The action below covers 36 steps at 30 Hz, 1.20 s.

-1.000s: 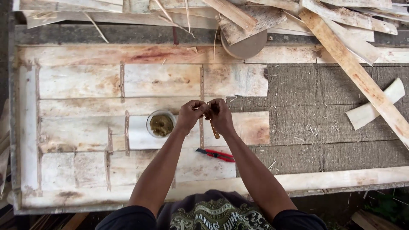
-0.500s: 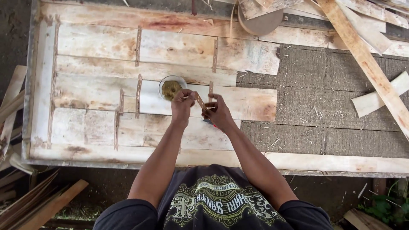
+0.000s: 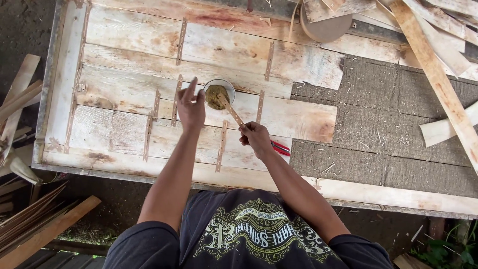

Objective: Applying glue to small wooden strips and attaching them to a larger wooden surface, occasionally using a utility knife to trim pieces.

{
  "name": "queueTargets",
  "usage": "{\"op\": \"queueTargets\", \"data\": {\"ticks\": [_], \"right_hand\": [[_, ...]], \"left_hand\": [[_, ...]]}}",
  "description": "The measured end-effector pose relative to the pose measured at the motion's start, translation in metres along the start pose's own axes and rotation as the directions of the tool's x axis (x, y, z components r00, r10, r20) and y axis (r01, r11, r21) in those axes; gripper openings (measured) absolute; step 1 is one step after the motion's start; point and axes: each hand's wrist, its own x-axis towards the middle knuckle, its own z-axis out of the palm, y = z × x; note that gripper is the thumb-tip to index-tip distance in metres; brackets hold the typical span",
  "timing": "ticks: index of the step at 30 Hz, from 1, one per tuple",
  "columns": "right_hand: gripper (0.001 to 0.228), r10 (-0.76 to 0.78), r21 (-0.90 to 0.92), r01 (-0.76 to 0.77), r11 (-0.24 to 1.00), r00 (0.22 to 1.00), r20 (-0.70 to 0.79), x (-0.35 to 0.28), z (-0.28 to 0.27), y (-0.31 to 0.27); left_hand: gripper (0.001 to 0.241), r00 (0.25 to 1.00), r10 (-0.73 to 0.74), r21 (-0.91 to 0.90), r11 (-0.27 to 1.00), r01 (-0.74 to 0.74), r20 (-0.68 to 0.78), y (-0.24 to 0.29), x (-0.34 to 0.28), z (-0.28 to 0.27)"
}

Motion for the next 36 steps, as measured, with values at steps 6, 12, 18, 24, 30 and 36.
{"op": "queueTargets", "data": {"ticks": [6, 12, 18, 24, 30, 36], "right_hand": [[0.026, 0.045, -0.012, -0.046, 0.999, 0.997, -0.065, 0.027, 0.029, -0.012], [0.026, 0.082, -0.101, -0.096, 0.99, 0.987, -0.137, 0.051, 0.048, -0.024], [0.028, 0.086, -0.19, -0.125, 0.974, 0.976, -0.198, 0.054, 0.056, -0.034], [0.026, 0.057, -0.213, -0.098, 0.972, 0.98, -0.191, 0.051, 0.06, -0.045], [0.02, 0.003, -0.183, -0.031, 0.983, 0.989, -0.148, 0.04, 0.05, -0.053], [0.015, -0.162, 0.086, 0.178, 0.98, 0.972, -0.171, 0.008, 0.0, -0.039]], "left_hand": [[0.046, 0.905, 0.393, 0.3, 0.855, -0.424, 0.159, -0.045, 0.019, 0.001], [0.089, 0.778, 0.008, 0.518, 0.742, -0.425, 0.628, -0.004, 0.001, -0.005], [0.096, 0.698, -0.127, 0.637, 0.548, -0.543, 0.704, -0.003, 0.013, 0.011], [0.087, 0.697, -0.198, 0.678, 0.517, -0.523, 0.689, -0.01, 0.017, 0.021], [0.08, 0.696, -0.26, 0.723, 0.446, -0.527, 0.669, -0.014, 0.017, 0.028], [0.082, 0.737, -0.235, 0.729, 0.5, -0.468, 0.634, 0.003, 0.017, 0.029]]}}
